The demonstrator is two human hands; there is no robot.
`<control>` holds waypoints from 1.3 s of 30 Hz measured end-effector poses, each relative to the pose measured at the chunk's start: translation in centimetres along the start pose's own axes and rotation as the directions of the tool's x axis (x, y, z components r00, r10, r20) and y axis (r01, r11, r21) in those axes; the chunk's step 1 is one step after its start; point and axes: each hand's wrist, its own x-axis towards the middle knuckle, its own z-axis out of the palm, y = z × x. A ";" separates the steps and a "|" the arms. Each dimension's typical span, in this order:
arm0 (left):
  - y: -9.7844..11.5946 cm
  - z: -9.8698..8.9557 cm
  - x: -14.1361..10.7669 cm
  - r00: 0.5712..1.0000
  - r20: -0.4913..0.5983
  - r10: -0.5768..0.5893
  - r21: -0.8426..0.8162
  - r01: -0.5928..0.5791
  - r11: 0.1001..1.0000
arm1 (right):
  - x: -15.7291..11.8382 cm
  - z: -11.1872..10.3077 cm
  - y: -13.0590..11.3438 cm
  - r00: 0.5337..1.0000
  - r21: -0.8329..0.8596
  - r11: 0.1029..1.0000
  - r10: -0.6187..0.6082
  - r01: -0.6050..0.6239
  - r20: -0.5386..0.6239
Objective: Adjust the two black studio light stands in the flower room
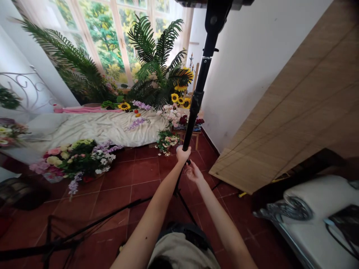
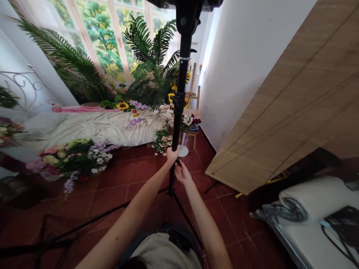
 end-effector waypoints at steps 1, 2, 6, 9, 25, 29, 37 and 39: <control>0.1 0.2 0.0 0.998 -0.055 -0.012 0.043 0.014 0.999 | 0.1 0.0 0.0 0.997 -0.087 0.994 -0.071 0.068 -0.035; 0.1 0.5 0.0 0.994 -0.105 -0.020 0.086 0.029 0.996 | 0.1 -0.1 0.1 0.982 -0.203 0.966 -0.174 0.158 -0.067; -0.1 0.9 0.2 0.989 -0.142 -0.029 0.145 0.050 0.988 | -0.7 -0.9 -0.3 0.744 -0.738 0.455 -0.662 0.498 0.094; -0.1 0.9 0.3 0.988 -0.154 -0.027 0.150 0.051 0.987 | -1.5 -1.6 -0.6 0.553 -0.848 0.069 -0.785 0.526 0.279; 0.5 0.5 -0.2 0.992 -0.113 -0.048 0.125 0.062 0.990 | -1.6 2.4 -3.4 0.408 -0.806 -0.124 -0.812 0.579 0.418; 0.4 0.4 -0.2 0.991 -0.133 -0.008 0.102 0.022 0.995 | -2.2 9.1 -9.1 0.231 -0.653 -0.173 -0.844 0.737 0.484; -0.2 0.8 -0.2 0.985 -0.174 -0.001 0.110 0.020 0.994 | -1.5 17.8 -16.3 0.390 -0.570 -0.153 -0.586 0.807 0.710; -0.4 0.5 -0.5 0.988 -0.145 0.055 0.059 -0.047 0.997 | -1.2 17.5 -16.7 0.472 -0.552 -0.055 -0.452 0.832 0.757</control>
